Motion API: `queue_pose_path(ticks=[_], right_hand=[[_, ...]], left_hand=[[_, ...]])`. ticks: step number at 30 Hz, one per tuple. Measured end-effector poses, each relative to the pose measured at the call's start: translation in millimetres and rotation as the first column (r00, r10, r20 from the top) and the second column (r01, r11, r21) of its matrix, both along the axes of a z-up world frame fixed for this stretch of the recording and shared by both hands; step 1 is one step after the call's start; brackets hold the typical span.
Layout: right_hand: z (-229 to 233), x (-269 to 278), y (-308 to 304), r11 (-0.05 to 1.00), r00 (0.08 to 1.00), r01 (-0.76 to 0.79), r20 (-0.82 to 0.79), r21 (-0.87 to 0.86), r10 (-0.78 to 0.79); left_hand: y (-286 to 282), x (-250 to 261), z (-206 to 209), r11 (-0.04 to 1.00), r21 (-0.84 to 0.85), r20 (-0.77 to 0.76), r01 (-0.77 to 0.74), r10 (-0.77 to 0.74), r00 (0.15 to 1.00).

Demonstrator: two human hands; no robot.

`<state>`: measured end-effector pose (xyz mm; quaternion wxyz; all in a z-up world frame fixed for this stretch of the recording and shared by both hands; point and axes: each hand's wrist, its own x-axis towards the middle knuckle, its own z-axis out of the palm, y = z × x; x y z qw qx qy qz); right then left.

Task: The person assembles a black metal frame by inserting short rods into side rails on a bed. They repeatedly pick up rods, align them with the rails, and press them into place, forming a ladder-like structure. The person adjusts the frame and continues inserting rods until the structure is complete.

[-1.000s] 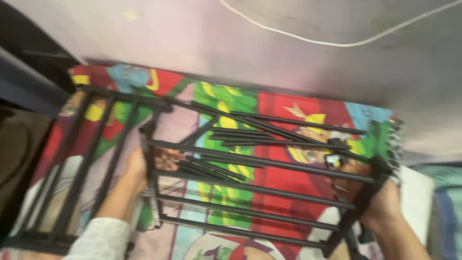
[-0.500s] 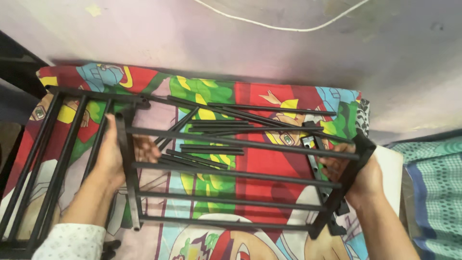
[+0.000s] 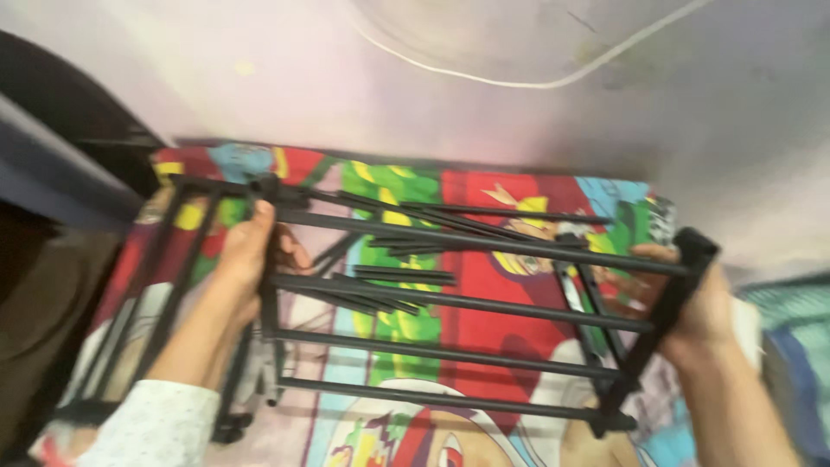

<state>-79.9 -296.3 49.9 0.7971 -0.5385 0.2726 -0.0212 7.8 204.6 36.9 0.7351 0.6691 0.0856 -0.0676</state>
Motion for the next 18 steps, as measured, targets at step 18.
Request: queue_pose_path(ticks=[18], right_hand=[[-91, 80, 94, 0.687, 0.834, -0.314, 0.155, -0.655, 0.529]], left_hand=[[185, -63, -106, 0.757, -0.125, -0.198, -0.642, 0.615, 0.763]])
